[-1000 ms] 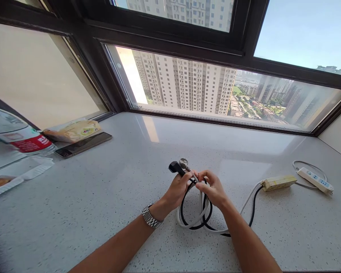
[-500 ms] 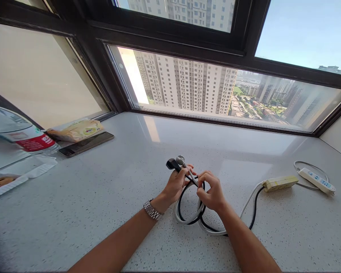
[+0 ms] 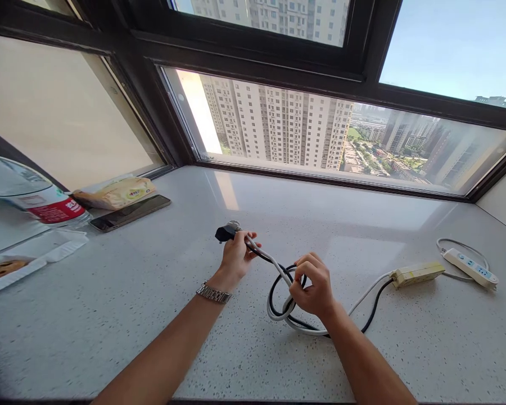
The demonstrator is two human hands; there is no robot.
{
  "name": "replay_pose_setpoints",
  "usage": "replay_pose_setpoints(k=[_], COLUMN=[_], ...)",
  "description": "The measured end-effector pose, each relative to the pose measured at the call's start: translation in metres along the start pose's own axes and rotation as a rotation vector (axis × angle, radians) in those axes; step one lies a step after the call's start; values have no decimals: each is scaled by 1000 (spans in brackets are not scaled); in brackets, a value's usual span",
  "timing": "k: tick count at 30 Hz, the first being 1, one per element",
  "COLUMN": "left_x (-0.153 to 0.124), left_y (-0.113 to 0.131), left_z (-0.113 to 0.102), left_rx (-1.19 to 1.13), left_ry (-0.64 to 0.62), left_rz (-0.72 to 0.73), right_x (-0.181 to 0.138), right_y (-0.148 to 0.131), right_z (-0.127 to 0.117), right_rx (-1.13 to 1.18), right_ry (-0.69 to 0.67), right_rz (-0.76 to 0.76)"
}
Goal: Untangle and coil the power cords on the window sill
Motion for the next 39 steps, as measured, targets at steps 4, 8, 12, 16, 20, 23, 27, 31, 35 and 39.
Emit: replay_pose_setpoints(k=[4, 8, 12, 16, 20, 23, 27, 31, 35, 39], left_x=[10, 10, 1, -5, -1, -2, -7, -6, 3, 12], left_y=[24, 35, 23, 15, 16, 26, 36, 39, 42, 52], left_z=[-13, -26, -14, -2, -9, -15, -14, -14, -18, -29], left_rx=[-237, -290, -110, 230, 507, 689, 867, 977, 1075, 1131], left_ry=[-19, 34, -43, -60, 58, 194, 256, 300, 322, 396], left_rz=[51, 159, 253, 409, 500, 627, 745, 761, 712, 674], right_x=[-3, -12, -28, -37, -25, -23, -32, -41, -41, -37], right_y=[0, 16, 41, 50, 29, 5, -7, -2, -5, -12], right_z=[0, 16, 36, 42, 33, 42, 63, 75, 76, 75], right_rx=[-11, 13, -26, -34, -69, -124, -189, -234, -165, -117], right_ry=[11, -64, -244, -384, -286, -319, -470, -623, -665, -637], right_rz=[-9, 147, 400, 538, 384, 195, 67, 32, -20, -47])
Point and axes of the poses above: each hand's wrist, its own x-axis towards the middle knuckle, its own z-axis out of the palm, y = z × x, the point moved 7 cm from there along x, towards the middle knuckle, and after that the axes turned 11 degrees about x, right-handed, at the moved point
